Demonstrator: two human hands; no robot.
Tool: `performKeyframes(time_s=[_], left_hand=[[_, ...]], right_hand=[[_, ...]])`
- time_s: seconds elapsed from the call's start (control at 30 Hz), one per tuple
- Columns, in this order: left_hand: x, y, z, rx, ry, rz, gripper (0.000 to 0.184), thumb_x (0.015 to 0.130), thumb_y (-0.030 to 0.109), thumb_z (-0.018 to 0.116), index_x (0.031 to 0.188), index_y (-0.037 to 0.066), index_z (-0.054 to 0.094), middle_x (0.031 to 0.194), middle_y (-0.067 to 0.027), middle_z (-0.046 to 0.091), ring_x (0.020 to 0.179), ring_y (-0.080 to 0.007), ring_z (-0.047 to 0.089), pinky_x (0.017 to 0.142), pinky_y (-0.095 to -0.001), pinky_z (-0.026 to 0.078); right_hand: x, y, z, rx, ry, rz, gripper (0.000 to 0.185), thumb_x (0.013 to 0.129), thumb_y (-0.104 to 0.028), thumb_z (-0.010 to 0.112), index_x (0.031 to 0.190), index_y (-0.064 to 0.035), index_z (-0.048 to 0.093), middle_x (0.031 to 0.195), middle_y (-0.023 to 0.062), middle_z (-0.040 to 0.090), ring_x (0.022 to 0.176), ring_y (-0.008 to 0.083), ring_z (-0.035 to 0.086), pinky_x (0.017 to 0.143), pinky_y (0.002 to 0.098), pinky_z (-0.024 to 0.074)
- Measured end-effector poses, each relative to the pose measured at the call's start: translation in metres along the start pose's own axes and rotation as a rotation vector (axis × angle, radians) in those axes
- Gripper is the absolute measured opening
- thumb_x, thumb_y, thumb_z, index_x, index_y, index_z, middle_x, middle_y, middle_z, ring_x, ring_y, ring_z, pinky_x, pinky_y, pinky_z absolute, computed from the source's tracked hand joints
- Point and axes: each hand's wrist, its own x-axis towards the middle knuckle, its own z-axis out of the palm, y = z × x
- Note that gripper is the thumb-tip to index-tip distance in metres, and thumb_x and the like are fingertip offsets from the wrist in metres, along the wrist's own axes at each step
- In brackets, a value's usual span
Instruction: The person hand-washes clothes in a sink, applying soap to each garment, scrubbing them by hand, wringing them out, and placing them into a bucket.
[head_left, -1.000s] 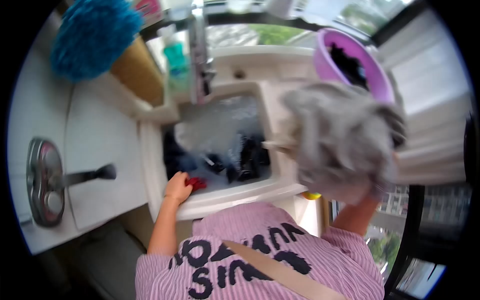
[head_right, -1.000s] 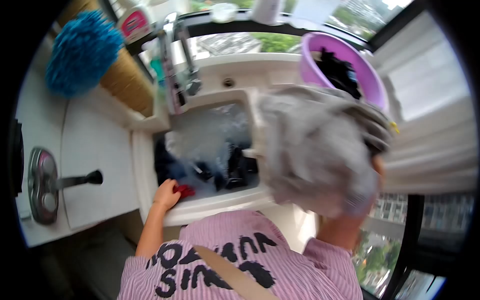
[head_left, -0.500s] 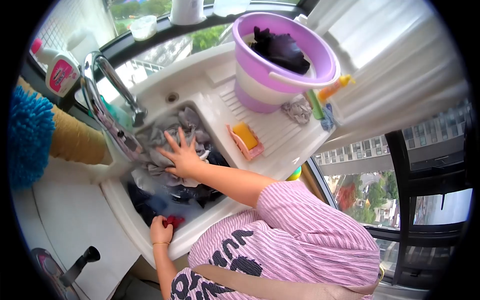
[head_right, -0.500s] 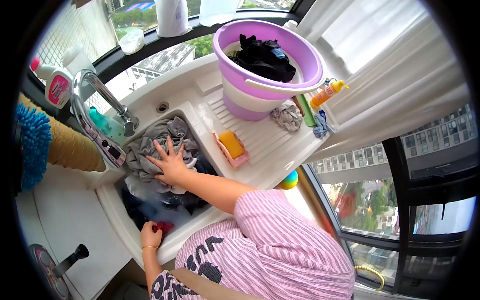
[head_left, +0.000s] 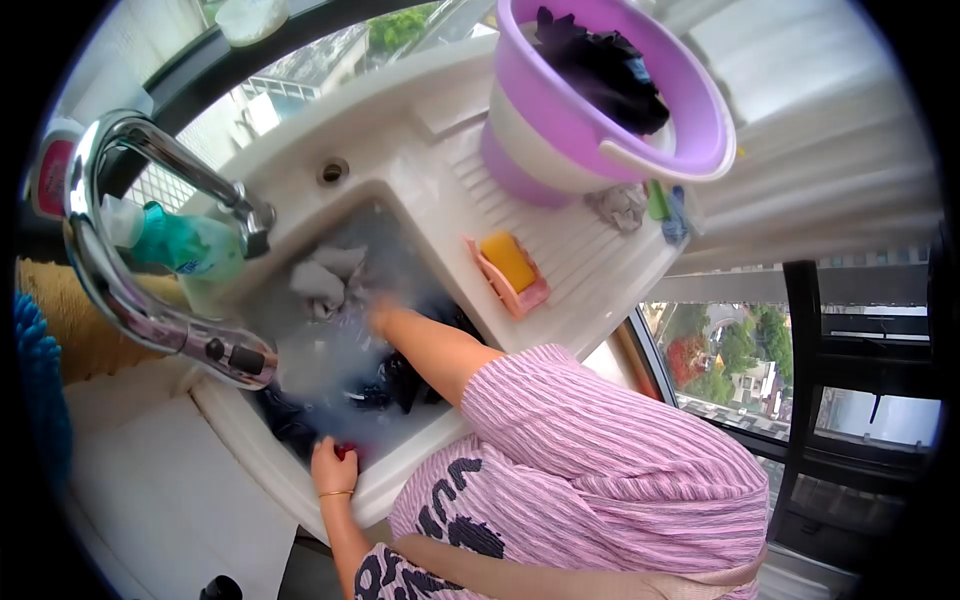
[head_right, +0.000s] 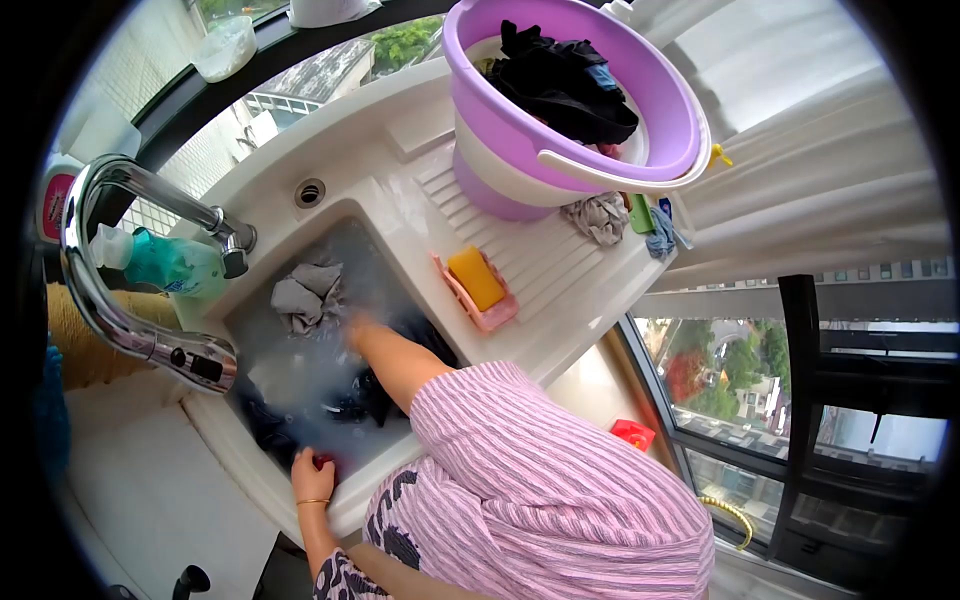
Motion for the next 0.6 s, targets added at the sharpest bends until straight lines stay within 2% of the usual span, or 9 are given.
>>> performKeyframes(time_s=[0.27, 0.37, 0.47, 0.5, 0.53, 0.57, 0.6], left_hand=[[0.007, -0.002, 0.004, 0.077, -0.086, -0.05, 0.023, 0.079, 0.02, 0.069, 0.092, 0.002, 0.063, 0.094, -0.0237, 0.063, 0.089, -0.0438, 0.063, 0.08, -0.0512, 0.052], [0.008, 0.011, -0.004, 0.079, -0.136, -0.085, 0.024, 0.08, 0.022, 0.069, 0.094, 0.002, 0.063, 0.099, -0.0231, 0.064, 0.093, -0.0435, 0.064, 0.083, -0.0515, 0.052], [0.009, 0.019, -0.005, 0.075, -0.123, -0.095, 0.024, 0.081, 0.022, 0.068, 0.095, 0.003, 0.064, 0.102, -0.0223, 0.064, 0.097, -0.0431, 0.065, 0.086, -0.051, 0.053], [0.008, 0.019, -0.004, 0.071, -0.114, -0.106, 0.024, 0.081, 0.022, 0.068, 0.095, 0.003, 0.064, 0.102, -0.0223, 0.064, 0.097, -0.0431, 0.065, 0.086, -0.051, 0.053], [0.007, 0.02, -0.003, 0.066, -0.106, -0.086, 0.026, 0.081, 0.023, 0.069, 0.096, 0.003, 0.064, 0.103, -0.0224, 0.064, 0.097, -0.0432, 0.065, 0.087, -0.051, 0.053], [0.008, 0.02, -0.004, 0.063, -0.099, -0.063, 0.028, 0.081, 0.024, 0.071, 0.097, 0.003, 0.063, 0.104, -0.0226, 0.064, 0.097, -0.0433, 0.065, 0.087, -0.051, 0.053], [0.011, 0.019, -0.005, 0.061, -0.086, -0.062, 0.028, 0.081, 0.024, 0.071, 0.097, 0.003, 0.063, 0.104, -0.0226, 0.064, 0.097, -0.0433, 0.065, 0.087, -0.051, 0.053]], right_hand=[[0.032, 0.01, 0.011, 0.227, -0.074, -0.106, 0.049, 0.088, -0.024, 0.064, 0.134, -0.0079, 0.06, 0.132, 0.0161, 0.058, 0.122, 0.0368, 0.055, 0.099, 0.0505, 0.0479], [0.045, 0.009, 0.001, 0.134, -0.1, -0.07, 0.043, 0.089, -0.022, 0.061, 0.128, -0.0049, 0.063, 0.122, 0.0178, 0.064, 0.114, 0.0375, 0.061, 0.095, 0.0504, 0.0503], [0.034, -0.017, -0.028, 0.153, 0.085, 0.019, 0.037, 0.09, -0.02, 0.058, 0.122, -0.0019, 0.067, 0.112, 0.0195, 0.07, 0.106, 0.0381, 0.066, 0.09, 0.0502, 0.0527], [0.017, -0.035, -0.053, 0.161, 0.204, 0.096, 0.042, 0.092, -0.021, 0.057, 0.13, -0.0036, 0.063, 0.121, 0.0207, 0.068, 0.113, 0.0401, 0.063, 0.093, 0.0508, 0.051], [0.008, -0.043, -0.053, 0.092, 0.244, 0.066, 0.057, 0.092, -0.024, 0.06, 0.146, -0.0097, 0.049, 0.141, 0.0228, 0.054, 0.127, 0.0453, 0.051, 0.1, 0.0541, 0.0469], [-0.016, -0.06, -0.059, 0.069, 0.449, -0.073, 0.055, 0.093, -0.032, 0.059, 0.145, -0.0132, 0.052, 0.146, 0.025, 0.05, 0.129, 0.0458, 0.051, 0.096, 0.0621, 0.0466], [-0.012, -0.064, -0.062, 0.066, 0.456, -0.083, 0.055, 0.093, -0.032, 0.059, 0.145, -0.0132, 0.052, 0.146, 0.025, 0.05, 0.129, 0.0458, 0.051, 0.096, 0.0621, 0.0466]])
